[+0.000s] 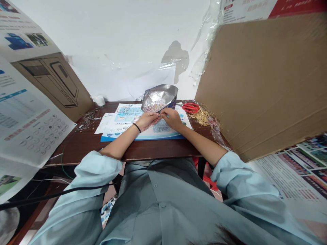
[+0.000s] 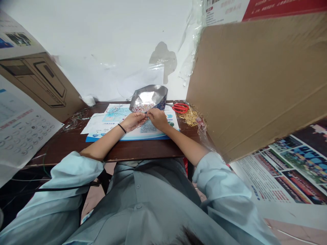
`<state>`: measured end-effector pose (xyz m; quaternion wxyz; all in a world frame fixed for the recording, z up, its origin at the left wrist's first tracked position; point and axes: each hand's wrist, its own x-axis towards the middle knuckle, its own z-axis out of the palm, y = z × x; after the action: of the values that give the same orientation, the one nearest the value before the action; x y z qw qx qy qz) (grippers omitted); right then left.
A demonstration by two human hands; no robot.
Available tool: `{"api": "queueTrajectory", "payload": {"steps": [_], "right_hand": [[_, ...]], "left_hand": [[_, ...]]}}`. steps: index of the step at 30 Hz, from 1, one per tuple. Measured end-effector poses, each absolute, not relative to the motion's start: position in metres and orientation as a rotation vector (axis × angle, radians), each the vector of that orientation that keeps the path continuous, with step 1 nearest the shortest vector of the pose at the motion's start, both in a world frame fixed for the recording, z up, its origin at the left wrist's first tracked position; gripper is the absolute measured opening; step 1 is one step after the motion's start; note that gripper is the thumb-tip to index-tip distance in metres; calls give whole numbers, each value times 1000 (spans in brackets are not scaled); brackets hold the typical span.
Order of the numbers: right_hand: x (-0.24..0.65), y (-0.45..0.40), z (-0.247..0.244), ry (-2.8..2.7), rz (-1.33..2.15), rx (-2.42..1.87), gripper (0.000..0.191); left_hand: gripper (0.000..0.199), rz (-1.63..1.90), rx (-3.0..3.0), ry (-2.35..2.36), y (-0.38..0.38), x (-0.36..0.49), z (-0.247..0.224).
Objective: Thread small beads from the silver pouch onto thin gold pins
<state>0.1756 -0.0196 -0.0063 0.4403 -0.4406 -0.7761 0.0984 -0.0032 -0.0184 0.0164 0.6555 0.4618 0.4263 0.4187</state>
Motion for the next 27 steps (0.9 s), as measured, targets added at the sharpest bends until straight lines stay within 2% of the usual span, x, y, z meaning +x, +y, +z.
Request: {"api": "queueTrajectory", "payload": {"steps": [27], "right_hand": [[177, -18, -7, -1905, 326, -1016, 14]], "left_hand": [[17, 921, 1107, 991, -22, -2, 19]]}}
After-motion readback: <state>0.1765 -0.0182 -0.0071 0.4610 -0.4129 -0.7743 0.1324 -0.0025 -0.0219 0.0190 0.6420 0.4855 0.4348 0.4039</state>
